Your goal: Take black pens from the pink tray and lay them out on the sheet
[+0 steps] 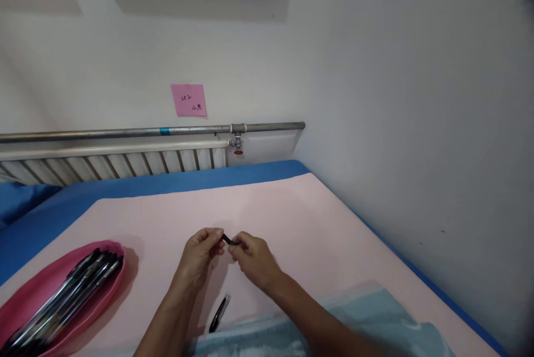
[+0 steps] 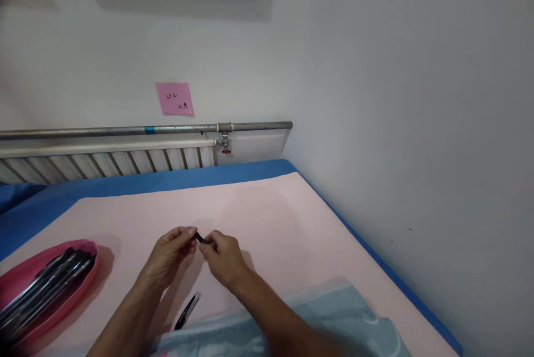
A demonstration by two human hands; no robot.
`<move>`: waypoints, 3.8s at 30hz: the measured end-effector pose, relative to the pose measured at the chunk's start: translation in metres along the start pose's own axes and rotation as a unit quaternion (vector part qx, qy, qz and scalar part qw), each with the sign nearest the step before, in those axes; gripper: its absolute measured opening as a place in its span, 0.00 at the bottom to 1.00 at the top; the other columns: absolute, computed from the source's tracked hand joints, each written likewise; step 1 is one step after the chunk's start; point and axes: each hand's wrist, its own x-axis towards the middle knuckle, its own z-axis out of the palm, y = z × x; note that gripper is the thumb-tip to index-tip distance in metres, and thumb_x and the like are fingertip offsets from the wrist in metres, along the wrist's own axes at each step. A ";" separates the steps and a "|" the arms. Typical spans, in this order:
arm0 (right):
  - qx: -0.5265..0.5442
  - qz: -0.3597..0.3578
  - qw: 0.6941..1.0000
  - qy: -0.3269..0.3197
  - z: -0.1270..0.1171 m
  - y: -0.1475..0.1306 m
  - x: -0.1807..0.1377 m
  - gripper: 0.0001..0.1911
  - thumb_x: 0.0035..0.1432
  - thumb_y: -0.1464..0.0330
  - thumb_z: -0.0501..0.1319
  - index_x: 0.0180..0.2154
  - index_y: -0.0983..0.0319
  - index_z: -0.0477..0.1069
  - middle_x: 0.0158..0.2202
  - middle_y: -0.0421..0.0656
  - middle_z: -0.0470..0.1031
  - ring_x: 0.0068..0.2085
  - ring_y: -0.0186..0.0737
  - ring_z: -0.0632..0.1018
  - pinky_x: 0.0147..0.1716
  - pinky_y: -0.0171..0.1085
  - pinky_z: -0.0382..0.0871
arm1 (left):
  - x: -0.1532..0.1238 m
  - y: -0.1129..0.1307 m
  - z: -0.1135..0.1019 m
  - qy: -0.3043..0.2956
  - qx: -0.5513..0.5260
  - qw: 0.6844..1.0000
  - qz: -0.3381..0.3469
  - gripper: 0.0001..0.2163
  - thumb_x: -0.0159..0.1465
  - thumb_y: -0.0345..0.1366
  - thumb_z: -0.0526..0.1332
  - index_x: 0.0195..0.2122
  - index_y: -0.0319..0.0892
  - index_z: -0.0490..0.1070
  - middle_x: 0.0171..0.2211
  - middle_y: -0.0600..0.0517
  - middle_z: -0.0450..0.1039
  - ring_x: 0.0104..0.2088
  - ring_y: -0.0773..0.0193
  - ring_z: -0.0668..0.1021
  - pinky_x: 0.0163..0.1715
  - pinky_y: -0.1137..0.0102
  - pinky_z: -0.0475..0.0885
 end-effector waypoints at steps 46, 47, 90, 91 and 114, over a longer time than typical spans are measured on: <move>-0.022 -0.039 0.999 0.015 -0.001 0.003 0.001 0.04 0.53 0.71 0.54 0.28 0.62 0.66 0.22 0.36 0.66 0.24 0.30 0.66 0.25 0.29 0.58 | 0.000 -0.001 0.005 -0.008 -0.041 0.997 -0.058 0.12 0.45 0.40 0.69 0.26 0.39 0.72 0.26 0.52 0.74 0.27 0.69 0.74 0.29 0.73 0.68; -0.031 -0.047 0.998 0.014 0.000 0.002 0.001 0.04 0.53 0.71 0.54 0.28 0.62 0.66 0.21 0.36 0.66 0.24 0.30 0.66 0.25 0.29 0.58 | 0.001 -0.002 0.004 -0.009 -0.032 0.998 -0.046 0.11 0.45 0.40 0.69 0.23 0.38 0.70 0.22 0.54 0.72 0.24 0.70 0.73 0.28 0.74 0.67; 0.386 0.192 0.897 -0.094 0.003 -0.007 0.001 0.10 0.46 0.65 0.59 0.30 0.62 0.60 0.21 0.33 0.63 0.14 0.22 0.60 0.11 0.25 0.42 | -0.001 -0.003 0.005 -0.089 -0.012 0.996 -0.004 0.10 0.51 0.39 0.65 0.29 0.36 0.75 0.29 0.49 0.74 0.31 0.67 0.73 0.35 0.72 0.66; 0.382 0.195 0.899 -0.094 0.003 -0.007 0.001 0.10 0.46 0.65 0.59 0.30 0.62 0.61 0.21 0.33 0.63 0.15 0.22 0.61 0.11 0.25 0.43 | -0.001 -0.003 0.004 -0.092 -0.009 0.996 -0.006 0.10 0.51 0.39 0.65 0.29 0.36 0.75 0.29 0.49 0.74 0.31 0.67 0.73 0.35 0.72 0.66; -0.262 -0.193 0.900 -0.290 0.011 -0.001 -0.029 0.12 0.46 0.71 0.57 0.35 0.59 0.73 0.34 0.41 0.72 0.32 0.35 0.71 0.30 0.31 0.60 | 0.012 0.014 -0.035 0.005 0.100 0.994 -0.044 0.15 0.46 0.43 0.66 0.24 0.37 0.67 0.20 0.57 0.66 0.15 0.76 0.65 0.15 0.78 0.58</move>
